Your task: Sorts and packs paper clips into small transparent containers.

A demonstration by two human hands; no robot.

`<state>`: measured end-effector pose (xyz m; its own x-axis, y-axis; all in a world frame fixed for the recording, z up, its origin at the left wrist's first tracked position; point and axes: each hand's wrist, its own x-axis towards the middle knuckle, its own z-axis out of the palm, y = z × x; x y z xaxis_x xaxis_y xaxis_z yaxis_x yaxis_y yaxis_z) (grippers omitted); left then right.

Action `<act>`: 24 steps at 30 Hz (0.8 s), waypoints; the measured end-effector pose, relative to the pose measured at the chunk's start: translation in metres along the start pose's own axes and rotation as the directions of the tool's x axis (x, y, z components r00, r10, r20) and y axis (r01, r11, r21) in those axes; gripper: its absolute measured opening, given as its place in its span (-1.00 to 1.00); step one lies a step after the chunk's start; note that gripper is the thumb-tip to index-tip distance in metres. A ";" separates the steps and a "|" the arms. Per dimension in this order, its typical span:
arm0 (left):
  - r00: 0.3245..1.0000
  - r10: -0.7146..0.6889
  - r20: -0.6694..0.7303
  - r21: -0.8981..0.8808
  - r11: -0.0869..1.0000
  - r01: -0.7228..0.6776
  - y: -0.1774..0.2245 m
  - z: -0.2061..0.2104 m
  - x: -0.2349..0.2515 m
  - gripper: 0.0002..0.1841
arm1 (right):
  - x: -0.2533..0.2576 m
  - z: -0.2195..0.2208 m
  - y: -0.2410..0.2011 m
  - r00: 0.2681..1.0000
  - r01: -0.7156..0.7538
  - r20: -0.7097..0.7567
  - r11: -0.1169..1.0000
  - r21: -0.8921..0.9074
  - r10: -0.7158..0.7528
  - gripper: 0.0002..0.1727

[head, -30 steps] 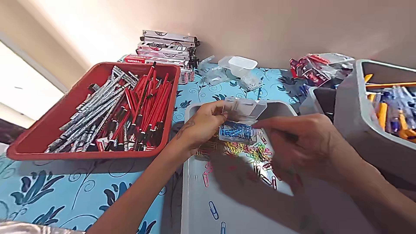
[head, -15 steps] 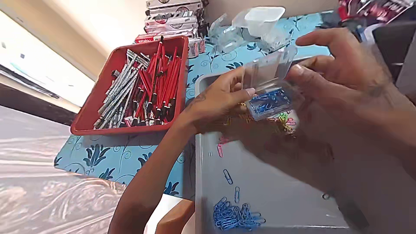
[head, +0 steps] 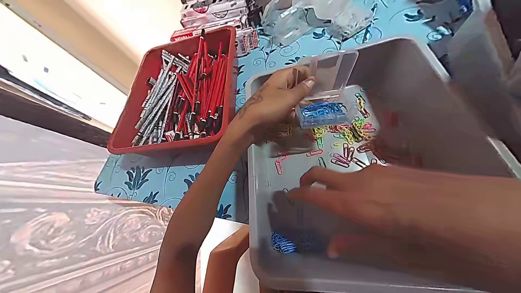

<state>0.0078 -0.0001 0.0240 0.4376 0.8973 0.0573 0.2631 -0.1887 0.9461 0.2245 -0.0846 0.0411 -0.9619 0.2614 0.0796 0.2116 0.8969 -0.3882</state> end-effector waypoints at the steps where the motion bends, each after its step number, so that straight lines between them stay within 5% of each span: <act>1: 1.000 -0.008 -0.001 -0.001 1.000 0.008 0.001 0.001 0.000 -0.79 | 0.007 0.005 -0.004 0.987 -0.013 0.160 0.992 0.128 -0.008 -0.36; 4: 0.998 -0.048 -0.030 -0.029 0.998 0.047 0.003 0.001 0.000 -0.78 | 0.030 0.026 -0.009 0.941 -0.116 0.340 0.947 0.301 0.007 -0.41; 14: 0.987 -0.134 -0.088 -0.056 0.990 0.129 0.005 0.002 0.001 -0.79 | 0.027 0.062 -0.007 0.972 0.231 0.028 0.968 0.096 -0.234 -0.86; 20: 0.995 -0.090 -0.037 -0.006 0.996 0.090 0.003 0.002 0.000 -0.81 | 0.018 0.045 -0.007 0.984 0.144 0.068 0.963 0.229 -0.164 -0.89; 24: 0.997 -0.049 0.067 -0.012 0.999 0.050 0.004 0.000 0.000 -0.79 | 0.011 0.015 0.009 0.996 0.078 -0.059 0.957 0.281 -0.064 -0.82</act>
<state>0.0089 -0.0013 0.0276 0.4811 0.8766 -0.0105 0.2741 -0.1391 0.9516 0.2135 -0.0792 0.0248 -0.9617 0.2239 0.1583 0.0786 0.7782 -0.6230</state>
